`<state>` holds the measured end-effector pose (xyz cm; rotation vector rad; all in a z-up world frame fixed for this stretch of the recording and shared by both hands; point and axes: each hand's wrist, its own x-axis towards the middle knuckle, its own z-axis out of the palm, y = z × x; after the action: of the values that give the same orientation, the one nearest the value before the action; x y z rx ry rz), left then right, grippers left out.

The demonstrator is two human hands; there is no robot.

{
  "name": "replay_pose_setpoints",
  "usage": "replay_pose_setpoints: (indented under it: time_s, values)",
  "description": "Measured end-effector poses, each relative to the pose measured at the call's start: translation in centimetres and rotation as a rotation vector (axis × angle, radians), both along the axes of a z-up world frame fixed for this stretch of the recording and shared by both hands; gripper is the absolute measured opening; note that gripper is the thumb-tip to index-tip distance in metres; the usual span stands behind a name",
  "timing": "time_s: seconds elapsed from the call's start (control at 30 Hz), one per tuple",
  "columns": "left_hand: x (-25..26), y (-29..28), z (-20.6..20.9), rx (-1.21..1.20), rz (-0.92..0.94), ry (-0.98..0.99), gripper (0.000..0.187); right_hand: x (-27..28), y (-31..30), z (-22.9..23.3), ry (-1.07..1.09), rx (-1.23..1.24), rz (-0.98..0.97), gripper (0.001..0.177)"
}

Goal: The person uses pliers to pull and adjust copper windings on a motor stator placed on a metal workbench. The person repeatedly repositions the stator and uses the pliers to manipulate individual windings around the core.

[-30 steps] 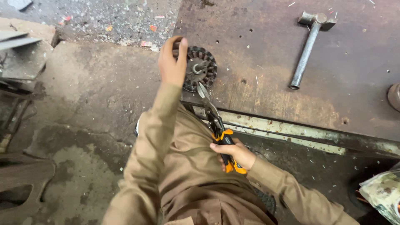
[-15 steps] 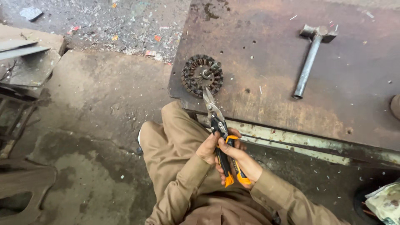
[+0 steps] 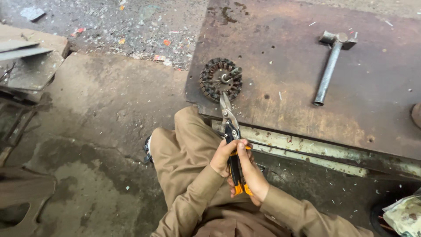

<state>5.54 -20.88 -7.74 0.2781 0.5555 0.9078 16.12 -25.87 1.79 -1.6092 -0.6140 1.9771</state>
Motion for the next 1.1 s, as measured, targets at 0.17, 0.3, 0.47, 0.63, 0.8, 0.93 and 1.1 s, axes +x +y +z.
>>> replay_pose_setpoints:
  time_s: [0.17,0.3,0.47,0.63,0.8,0.93,1.1]
  values:
    - [-0.7,0.1,-0.9,0.016,-0.017,0.044,0.017,-1.4,-0.6,-1.7,0.003,0.050,-0.083,0.077]
    - [-1.3,0.3,-2.1,0.024,-0.039,0.070,0.015,-2.0,-0.8,-2.5,0.006,0.037,-0.106,0.076]
    - [-1.2,0.4,-3.4,0.097,-0.031,0.147,0.015,-2.2,-1.2,-3.3,0.001,0.061,-0.142,0.080]
    - [-1.2,0.6,-2.3,0.097,-0.048,0.208,0.015,-2.6,-0.4,-1.0,0.029,0.001,-0.106,0.088]
    - [1.8,0.7,-0.1,0.028,0.004,0.121,0.020,2.2,0.0,2.9,0.024,-0.198,-0.042,0.091]
    - [3.0,0.2,0.2,0.078,-0.158,-0.093,0.027,4.8,1.0,3.3,-0.019,-0.169,0.050,0.104]
    - [4.4,-0.5,0.5,-0.030,-0.230,-0.390,0.051,6.2,2.3,3.3,-0.064,-0.219,0.067,0.109]
